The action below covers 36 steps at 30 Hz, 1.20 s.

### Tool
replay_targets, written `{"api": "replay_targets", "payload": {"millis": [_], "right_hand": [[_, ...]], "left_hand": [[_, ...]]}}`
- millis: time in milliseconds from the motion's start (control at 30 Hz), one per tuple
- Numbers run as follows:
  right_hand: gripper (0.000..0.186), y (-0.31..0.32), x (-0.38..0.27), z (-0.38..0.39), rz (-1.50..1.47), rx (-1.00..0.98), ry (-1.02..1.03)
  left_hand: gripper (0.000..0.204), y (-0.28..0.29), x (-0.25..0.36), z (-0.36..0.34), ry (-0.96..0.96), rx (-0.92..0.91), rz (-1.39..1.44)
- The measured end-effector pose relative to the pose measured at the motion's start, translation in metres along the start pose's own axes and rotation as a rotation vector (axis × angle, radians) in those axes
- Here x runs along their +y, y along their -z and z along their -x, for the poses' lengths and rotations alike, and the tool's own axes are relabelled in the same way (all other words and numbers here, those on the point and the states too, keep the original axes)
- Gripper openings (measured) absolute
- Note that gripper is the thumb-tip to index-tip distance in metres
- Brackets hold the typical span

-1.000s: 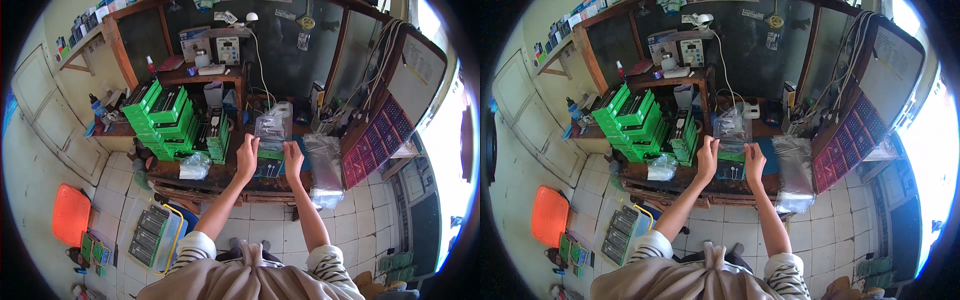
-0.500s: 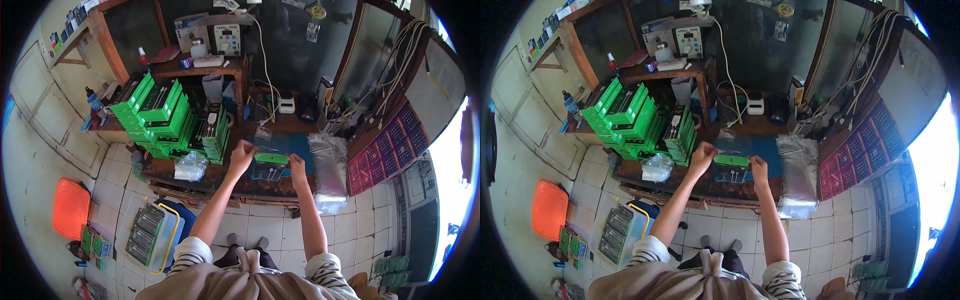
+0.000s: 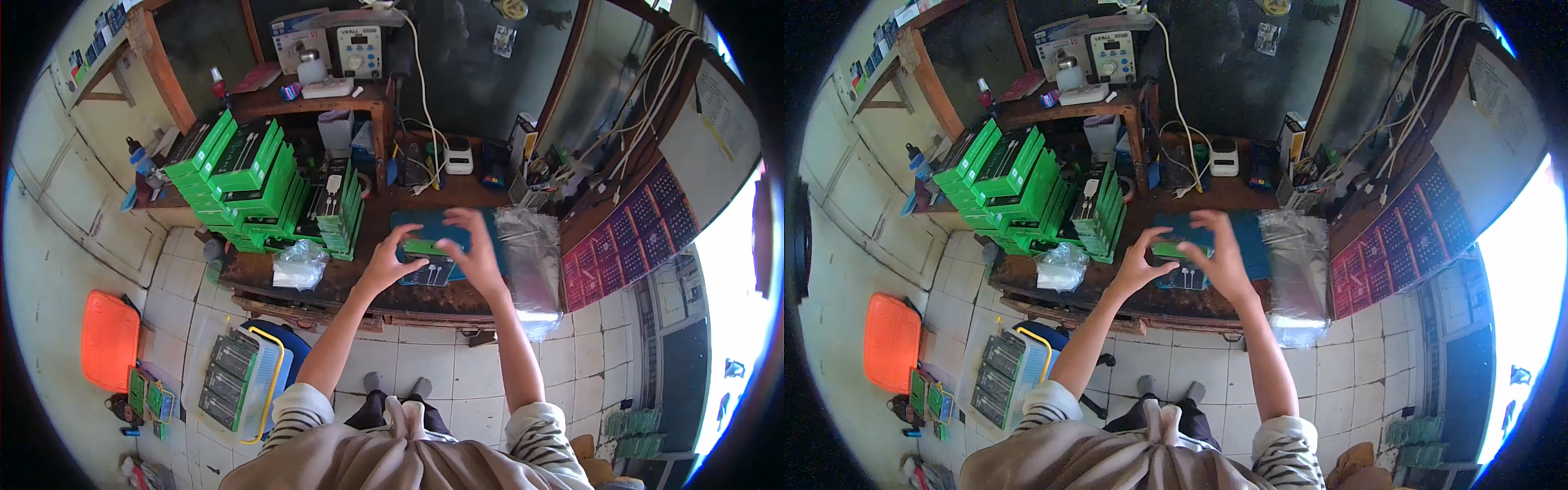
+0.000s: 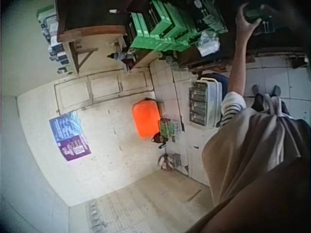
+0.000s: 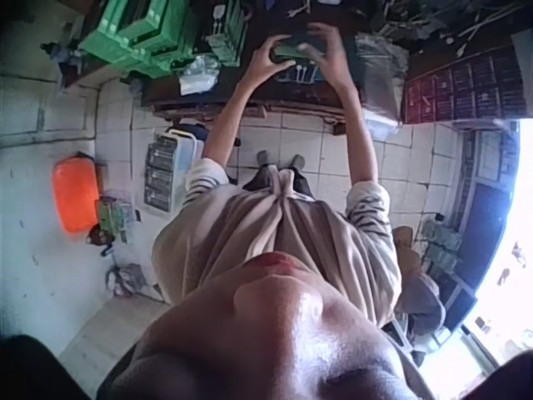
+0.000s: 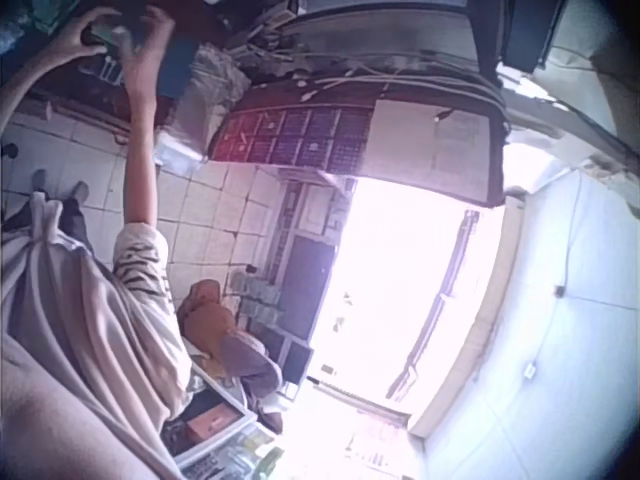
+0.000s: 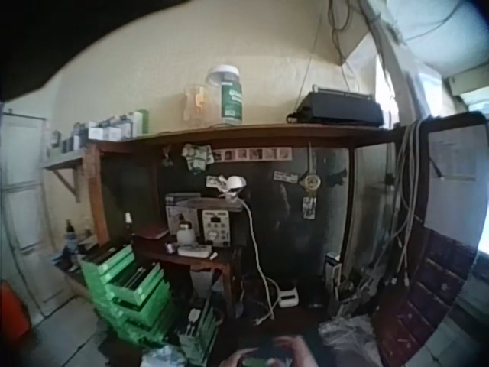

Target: The person places individual boxed charging cables into clear plastic bags by hand and then sets the bags into a storage bin.

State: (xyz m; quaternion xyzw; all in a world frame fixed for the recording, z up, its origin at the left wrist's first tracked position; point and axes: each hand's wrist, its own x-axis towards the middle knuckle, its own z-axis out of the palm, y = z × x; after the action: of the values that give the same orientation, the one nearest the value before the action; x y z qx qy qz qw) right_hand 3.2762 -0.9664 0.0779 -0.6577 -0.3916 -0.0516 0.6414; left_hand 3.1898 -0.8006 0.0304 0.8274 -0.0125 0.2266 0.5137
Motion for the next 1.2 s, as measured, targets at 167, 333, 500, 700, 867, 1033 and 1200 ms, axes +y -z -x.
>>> {"api": "replay_targets", "payload": {"millis": [167, 333, 500, 700, 867, 1033, 1200], "right_hand": [[0.055, 0.01, 0.028, 0.017, 0.162, -0.349, -0.11], [0.05, 0.018, 0.081, 0.056, 0.139, -0.319, -0.338], [0.047, -0.001, 0.127, 0.101, -0.047, -0.205, -0.485], [0.047, -0.058, 0.075, 0.137, -0.202, -0.039, -0.325], [0.051, -0.135, 0.008, 0.193, 0.13, -0.049, -0.234], [0.037, -0.245, -0.064, 0.257, 0.063, -0.271, -0.187], [0.038, -0.379, -0.133, 0.351, 0.175, -0.542, -0.024]], "left_hand": [[0.058, -0.031, -0.033, 0.022, 0.02, 0.123, 0.044], [0.046, -0.059, -0.072, 0.05, 0.147, 0.153, -0.029], [0.042, -0.068, -0.083, 0.066, 0.087, 0.272, -0.026], [0.037, -0.032, -0.038, 0.127, 0.052, 0.411, -0.171], [0.044, 0.022, 0.009, 0.232, 0.224, 0.491, -0.213], [0.055, 0.093, 0.028, 0.368, 0.472, 0.621, -0.366], [0.05, 0.172, 0.027, 0.529, 0.629, 0.861, -0.267]]}}
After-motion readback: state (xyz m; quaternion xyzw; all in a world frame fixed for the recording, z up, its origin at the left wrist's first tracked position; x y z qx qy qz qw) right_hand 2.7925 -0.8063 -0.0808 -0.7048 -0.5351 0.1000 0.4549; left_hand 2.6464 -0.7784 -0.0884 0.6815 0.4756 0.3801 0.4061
